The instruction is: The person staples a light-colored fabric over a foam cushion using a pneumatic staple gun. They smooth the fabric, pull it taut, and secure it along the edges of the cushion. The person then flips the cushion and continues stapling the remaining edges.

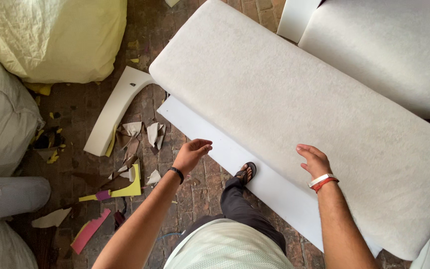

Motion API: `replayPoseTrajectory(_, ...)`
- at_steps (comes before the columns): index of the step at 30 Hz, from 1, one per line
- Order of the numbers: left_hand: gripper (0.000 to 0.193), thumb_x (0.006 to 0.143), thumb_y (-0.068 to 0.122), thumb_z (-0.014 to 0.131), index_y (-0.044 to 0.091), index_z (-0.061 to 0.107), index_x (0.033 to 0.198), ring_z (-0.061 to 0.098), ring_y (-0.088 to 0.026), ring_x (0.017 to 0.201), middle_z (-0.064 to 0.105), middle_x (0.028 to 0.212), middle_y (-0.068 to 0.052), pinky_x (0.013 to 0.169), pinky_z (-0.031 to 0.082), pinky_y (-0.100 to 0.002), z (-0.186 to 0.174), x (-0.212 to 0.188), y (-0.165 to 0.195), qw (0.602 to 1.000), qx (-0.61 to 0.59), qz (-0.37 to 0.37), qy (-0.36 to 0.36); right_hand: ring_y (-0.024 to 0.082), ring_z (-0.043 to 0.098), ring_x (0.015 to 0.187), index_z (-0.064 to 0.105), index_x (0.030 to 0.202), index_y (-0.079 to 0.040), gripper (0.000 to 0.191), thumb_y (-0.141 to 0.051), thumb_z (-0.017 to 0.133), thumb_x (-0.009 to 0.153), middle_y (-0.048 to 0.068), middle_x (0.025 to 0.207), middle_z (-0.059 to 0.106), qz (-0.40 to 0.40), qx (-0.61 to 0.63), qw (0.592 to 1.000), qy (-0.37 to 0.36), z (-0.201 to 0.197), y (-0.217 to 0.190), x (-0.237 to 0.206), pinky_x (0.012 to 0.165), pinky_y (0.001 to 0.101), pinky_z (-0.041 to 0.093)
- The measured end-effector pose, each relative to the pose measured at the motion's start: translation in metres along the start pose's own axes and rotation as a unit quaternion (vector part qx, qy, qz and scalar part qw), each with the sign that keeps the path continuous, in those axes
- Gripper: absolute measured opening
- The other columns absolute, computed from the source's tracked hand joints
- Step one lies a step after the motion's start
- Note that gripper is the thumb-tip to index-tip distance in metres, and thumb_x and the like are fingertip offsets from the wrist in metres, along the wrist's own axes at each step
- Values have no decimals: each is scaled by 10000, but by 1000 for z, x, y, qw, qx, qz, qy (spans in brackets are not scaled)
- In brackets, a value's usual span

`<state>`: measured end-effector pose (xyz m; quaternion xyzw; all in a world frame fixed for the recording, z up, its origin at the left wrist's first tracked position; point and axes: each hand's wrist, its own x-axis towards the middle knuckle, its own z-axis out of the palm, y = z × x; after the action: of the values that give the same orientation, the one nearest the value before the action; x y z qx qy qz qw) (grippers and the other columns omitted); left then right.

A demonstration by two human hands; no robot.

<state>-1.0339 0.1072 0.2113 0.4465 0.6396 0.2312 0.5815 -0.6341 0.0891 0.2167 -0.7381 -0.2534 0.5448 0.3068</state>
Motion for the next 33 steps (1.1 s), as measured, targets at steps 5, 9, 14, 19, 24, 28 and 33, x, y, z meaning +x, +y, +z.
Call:
replayPoseTrajectory(5, 364, 981, 301, 641, 114, 684, 1290, 661, -199, 1247, 729, 1284, -76, 1084, 522, -386, 18, 47, 75, 998, 60, 24, -27, 222, 536, 1366, 714, 1214, -122, 377, -326, 695, 898, 74, 1374, 665, -19, 23, 1000, 10, -1, -51, 32, 1089, 434, 448)
replayPoseTrajectory(9, 390, 969, 338, 644, 129, 682, 1296, 650, -222, 1265, 710, 1311, -82, 1085, 524, -402, 26, 68, 112, 993, 100, 30, -49, 232, 532, 1372, 703, 1226, -108, 387, -324, 687, 905, 95, 1390, 651, -25, 50, 998, 14, -8, -78, 44, 1081, 456, 450)
replayPoseTrajectory(14, 397, 974, 350, 630, 148, 668, 1314, 621, -223, 1297, 687, 1350, -75, 1107, 500, -409, 23, 88, 133, 989, 133, 17, -63, 245, 507, 1417, 679, 1262, -95, 401, -326, 631, 938, 124, 1425, 621, -19, 45, 998, 38, -11, -90, 47, 1103, 471, 450)
replayPoseTrajectory(19, 390, 971, 329, 641, 147, 672, 1315, 608, -217, 1314, 684, 1361, -73, 1123, 480, -415, 10, 108, 141, 993, 107, -3, -57, 272, 475, 1436, 671, 1276, -89, 405, -318, 626, 944, 134, 1451, 594, -3, 41, 998, 37, -1, -99, 56, 1111, 490, 437)
replayPoseTrajectory(24, 394, 960, 334, 644, 152, 681, 1308, 631, -215, 1298, 703, 1336, -71, 1126, 490, -409, -7, 142, 155, 990, 111, 5, -86, 272, 482, 1432, 677, 1277, -89, 419, -328, 643, 935, 127, 1449, 601, -5, 60, 997, 49, 10, -113, 75, 1107, 488, 437)
replayPoseTrajectory(28, 393, 960, 332, 659, 145, 683, 1304, 626, -216, 1300, 700, 1335, -73, 1129, 479, -406, -27, 171, 170, 990, 102, 18, -100, 265, 487, 1422, 682, 1274, -90, 430, -329, 664, 918, 112, 1442, 609, -2, 79, 996, 51, 25, -122, 95, 1095, 487, 440)
replayPoseTrajectory(33, 387, 958, 318, 658, 140, 687, 1300, 630, -213, 1288, 704, 1321, -64, 1110, 495, -414, -63, 200, 185, 991, 83, 17, -101, 268, 494, 1407, 672, 1284, -92, 439, -322, 683, 911, 103, 1427, 620, 15, 85, 995, 59, 52, -141, 126, 1078, 481, 445)
